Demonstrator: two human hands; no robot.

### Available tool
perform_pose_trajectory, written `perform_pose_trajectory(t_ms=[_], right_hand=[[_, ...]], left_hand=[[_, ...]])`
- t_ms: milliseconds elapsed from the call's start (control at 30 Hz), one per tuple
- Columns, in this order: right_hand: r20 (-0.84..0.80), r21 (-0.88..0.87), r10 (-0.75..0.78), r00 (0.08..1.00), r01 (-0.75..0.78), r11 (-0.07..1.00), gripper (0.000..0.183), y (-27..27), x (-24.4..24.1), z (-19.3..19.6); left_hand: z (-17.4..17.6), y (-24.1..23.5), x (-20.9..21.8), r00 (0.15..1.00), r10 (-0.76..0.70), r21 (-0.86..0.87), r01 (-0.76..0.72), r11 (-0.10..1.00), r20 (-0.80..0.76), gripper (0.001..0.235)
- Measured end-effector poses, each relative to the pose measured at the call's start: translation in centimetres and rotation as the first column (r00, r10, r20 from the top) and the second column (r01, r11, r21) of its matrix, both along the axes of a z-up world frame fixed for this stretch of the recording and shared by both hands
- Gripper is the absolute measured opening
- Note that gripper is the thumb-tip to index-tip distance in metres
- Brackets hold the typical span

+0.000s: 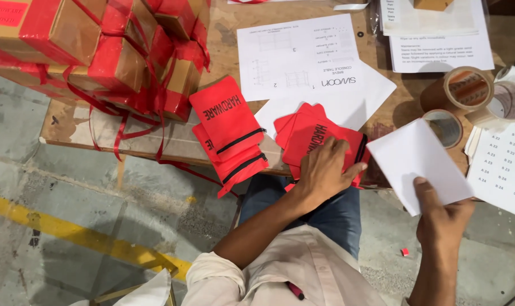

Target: The person sits at a workbench folding white paper inserts and inserting each folded paper into a red drawstring pouch, then stacks the filled pouches on the bench next to boxes wrapped in red tape.

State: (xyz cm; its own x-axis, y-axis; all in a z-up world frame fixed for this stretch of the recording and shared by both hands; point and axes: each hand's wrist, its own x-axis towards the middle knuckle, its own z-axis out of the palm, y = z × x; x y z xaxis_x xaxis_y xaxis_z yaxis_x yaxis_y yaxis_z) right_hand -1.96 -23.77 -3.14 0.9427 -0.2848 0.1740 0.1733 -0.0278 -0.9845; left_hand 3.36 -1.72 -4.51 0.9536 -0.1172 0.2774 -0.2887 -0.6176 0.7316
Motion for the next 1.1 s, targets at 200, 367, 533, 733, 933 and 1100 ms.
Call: perform_pose_trajectory(t_ms=[200,367,533,733,933,1100], right_hand=[[-0.245,-0.254,-0.121,0.962,0.056,0.966,0.027,-0.6,-1.2,-2.1],[-0.307,-0.227,-0.016,0.952,-0.057,0.972,0.024,0.1,-1.1,-3.0],[-0.217,0.169,0.050,0.975,-0.013,0.986,0.023,1.0,-0.3,-2.8],[-0.338,0.061,0.124,0.933,-0.110,0.992,0.016,-0.5,-0.5,-3.9],[-0.279,-0.027,0.277,0.919,-0.296,0.955,0.020,0.1,0.2,-3.5],[-0.208,-0.182,0.098,0.973,-0.137,0.974,0.037,2.1,0.7,-0.5]], left_hand=[[-2.2,-1.0,0.7,0.997,0.018,0.175,-0.006,0.984,-0.069,0.021],[-4.3,-1.2,1.0,0.999,0.018,0.155,-0.010,0.988,-0.050,0.016],[-3.2,-1.0,1.1,0.999,-0.004,0.180,0.013,0.984,-0.049,0.019],[-2.7,-1.3,1.4,0.999,-0.048,0.225,0.044,0.973,0.012,0.017],[-3.3,-1.4,2.3,0.992,-0.056,0.348,0.013,0.937,0.114,0.009],[-2.7,-1.2,2.1,0.989,-0.084,0.219,0.057,0.974,0.120,0.014]])
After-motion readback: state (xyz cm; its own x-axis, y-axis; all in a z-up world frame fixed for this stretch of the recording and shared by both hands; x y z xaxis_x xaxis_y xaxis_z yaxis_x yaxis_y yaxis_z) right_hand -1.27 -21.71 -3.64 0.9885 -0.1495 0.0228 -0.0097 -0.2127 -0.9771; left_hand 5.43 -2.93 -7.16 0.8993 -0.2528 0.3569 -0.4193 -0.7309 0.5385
